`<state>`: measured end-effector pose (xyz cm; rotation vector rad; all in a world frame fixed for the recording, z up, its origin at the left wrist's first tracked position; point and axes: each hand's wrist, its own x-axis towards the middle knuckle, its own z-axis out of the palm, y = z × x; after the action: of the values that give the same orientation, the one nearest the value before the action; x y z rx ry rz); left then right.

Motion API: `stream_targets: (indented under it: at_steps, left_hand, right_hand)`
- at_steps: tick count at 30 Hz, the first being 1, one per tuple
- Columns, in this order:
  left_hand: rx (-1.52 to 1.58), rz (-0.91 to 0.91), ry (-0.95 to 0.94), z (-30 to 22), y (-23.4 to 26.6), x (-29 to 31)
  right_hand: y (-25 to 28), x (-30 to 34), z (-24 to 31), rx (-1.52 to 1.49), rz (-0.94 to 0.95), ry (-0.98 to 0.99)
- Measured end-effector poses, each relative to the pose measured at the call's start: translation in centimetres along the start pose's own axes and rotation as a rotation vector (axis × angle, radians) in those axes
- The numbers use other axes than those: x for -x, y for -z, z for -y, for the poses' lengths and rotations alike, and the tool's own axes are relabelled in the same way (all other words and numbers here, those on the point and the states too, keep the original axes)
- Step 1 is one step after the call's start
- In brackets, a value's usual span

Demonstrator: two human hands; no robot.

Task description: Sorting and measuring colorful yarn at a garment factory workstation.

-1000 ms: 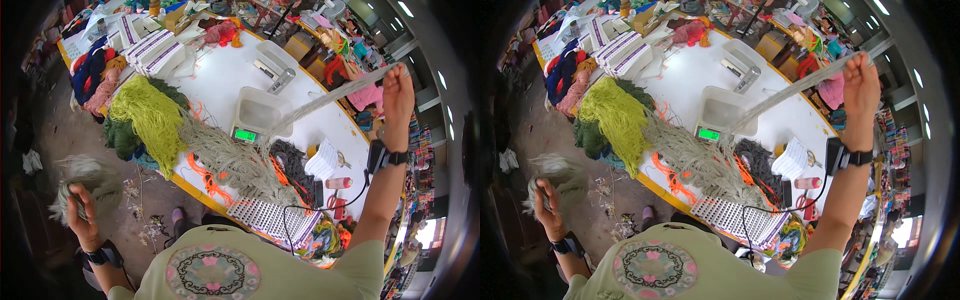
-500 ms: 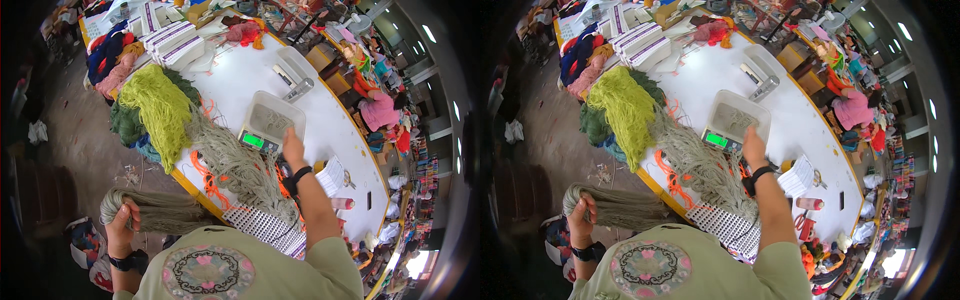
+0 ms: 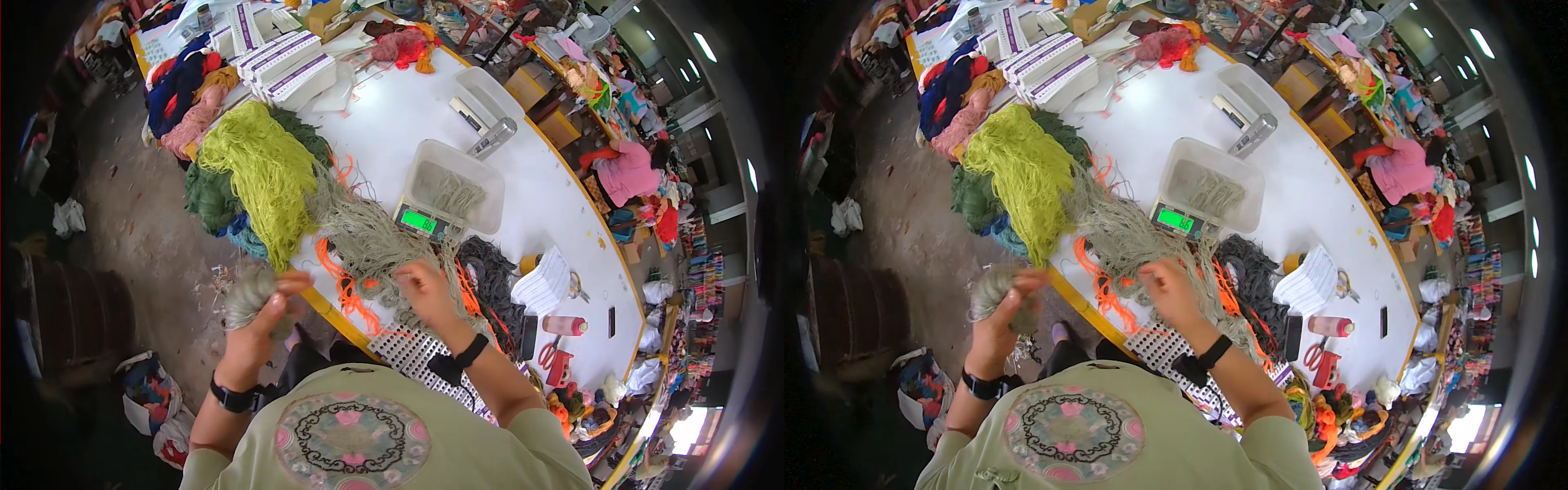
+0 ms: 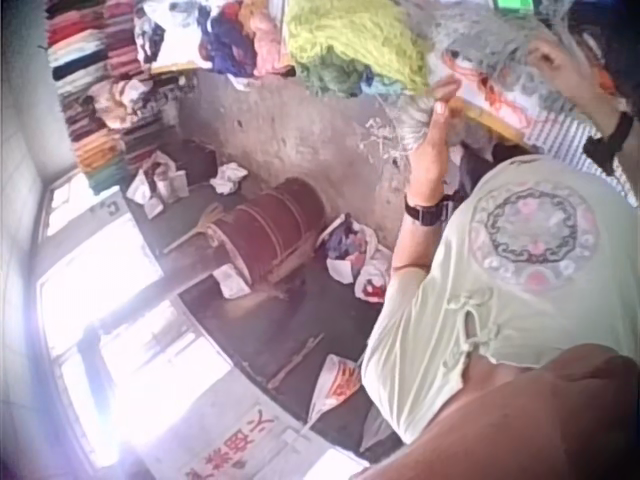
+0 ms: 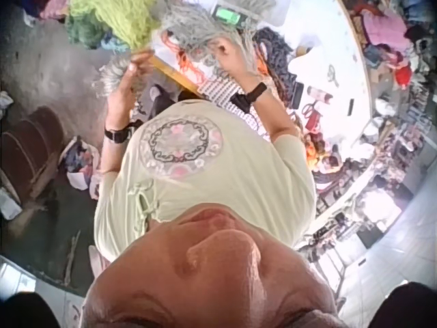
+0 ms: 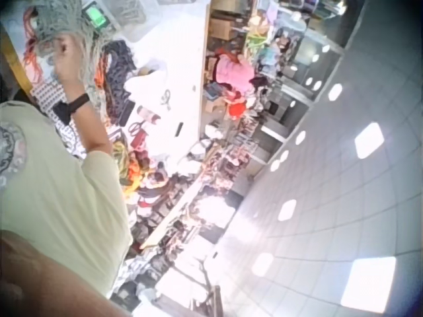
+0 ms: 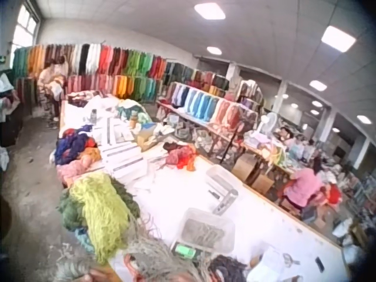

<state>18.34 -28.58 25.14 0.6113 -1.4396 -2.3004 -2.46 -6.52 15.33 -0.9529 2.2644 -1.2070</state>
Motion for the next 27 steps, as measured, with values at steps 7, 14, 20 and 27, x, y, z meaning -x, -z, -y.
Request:
stream_targets:
  at_steps: [7,14,20,27]
  left_hand:
    - [0.05,0.24,-0.079,1.9,-2.8,-2.2]
    - [0.134,0.113,-0.03,2.2,-2.1,-1.8]
    - [0.304,0.131,0.019,2.5,-1.9,-1.5]
    - [0.26,0.124,-0.015,2.4,-2.1,-1.3]
  right_hand:
    - [-3.1,-1.6,13.3,-0.527,0.274,0.115]
    - [-4.4,-1.6,12.3,-0.627,0.22,0.128]
    - [-3.8,-1.5,14.1,-0.768,0.306,-0.222]
    - [-5.2,-1.7,13.1,-0.592,0.205,0.068]
